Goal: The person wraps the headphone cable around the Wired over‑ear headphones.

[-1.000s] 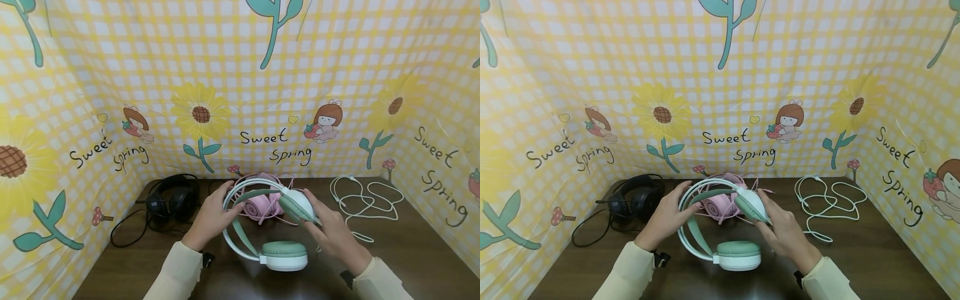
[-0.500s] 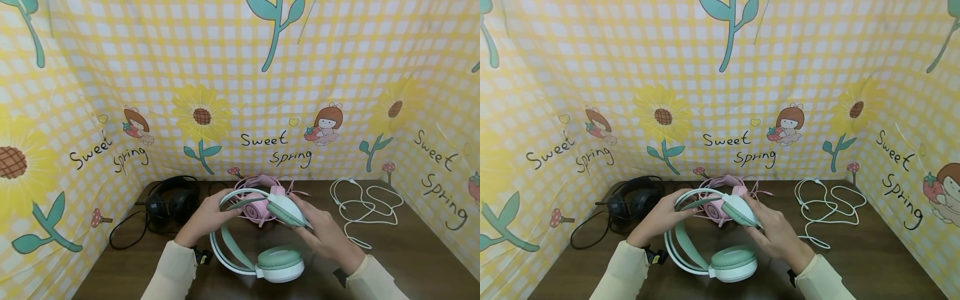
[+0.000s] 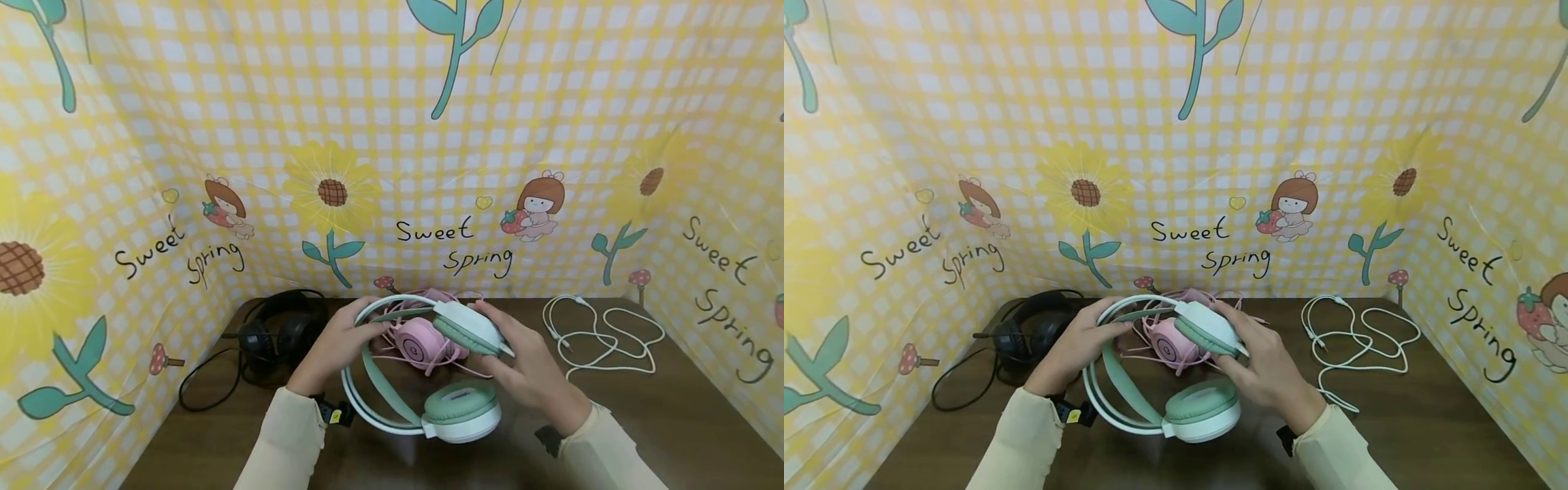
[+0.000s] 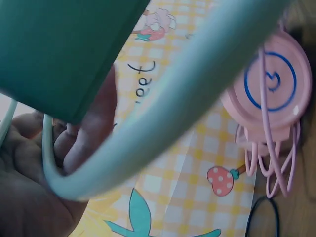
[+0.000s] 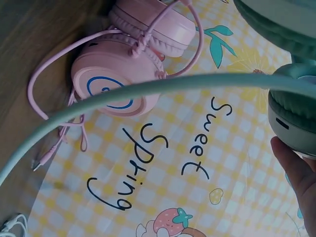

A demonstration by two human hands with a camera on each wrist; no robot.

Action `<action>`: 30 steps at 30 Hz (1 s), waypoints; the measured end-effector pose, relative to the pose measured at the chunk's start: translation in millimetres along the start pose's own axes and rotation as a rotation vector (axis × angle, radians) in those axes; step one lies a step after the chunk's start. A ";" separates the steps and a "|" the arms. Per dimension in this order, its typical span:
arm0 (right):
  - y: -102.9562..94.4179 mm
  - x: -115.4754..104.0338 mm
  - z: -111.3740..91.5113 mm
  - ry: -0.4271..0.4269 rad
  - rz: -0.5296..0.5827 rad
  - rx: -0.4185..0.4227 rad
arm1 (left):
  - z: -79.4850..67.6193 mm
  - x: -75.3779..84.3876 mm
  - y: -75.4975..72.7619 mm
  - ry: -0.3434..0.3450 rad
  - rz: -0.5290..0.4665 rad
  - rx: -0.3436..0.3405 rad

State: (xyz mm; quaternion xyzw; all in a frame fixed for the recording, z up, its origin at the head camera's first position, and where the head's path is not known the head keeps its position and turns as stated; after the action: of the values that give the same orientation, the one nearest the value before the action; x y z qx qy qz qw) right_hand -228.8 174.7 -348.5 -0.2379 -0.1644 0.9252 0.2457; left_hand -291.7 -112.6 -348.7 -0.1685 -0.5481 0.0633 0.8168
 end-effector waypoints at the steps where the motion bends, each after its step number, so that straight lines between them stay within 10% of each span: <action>1: 0.3 0.3 1.7 0.007 0.007 0.010 | 0.5 1.2 -1.0 -0.002 -0.016 0.011; 16: 8.4 9.0 1.4 0.104 0.024 0.166 | -8.7 15.6 -7.2 -0.011 -0.195 0.208; 30: 12.2 24.9 1.1 0.312 -0.064 0.127 | -7.6 17.6 -4.6 -0.018 -0.279 0.345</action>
State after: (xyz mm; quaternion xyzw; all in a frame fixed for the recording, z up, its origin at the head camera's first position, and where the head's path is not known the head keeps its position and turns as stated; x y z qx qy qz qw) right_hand -253.1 177.8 -361.6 -0.3572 -0.0732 0.8773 0.3122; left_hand -278.2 -113.4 -334.3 0.0516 -0.5543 0.0437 0.8296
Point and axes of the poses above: each hand's wrist, its own z-axis towards the middle knuckle, its own y-axis out of the palm, x = y × z, the point moved 3 cm from there along z, towards the middle knuckle, and after that the axes turned 12 degrees about x, right-handed, at the moved point
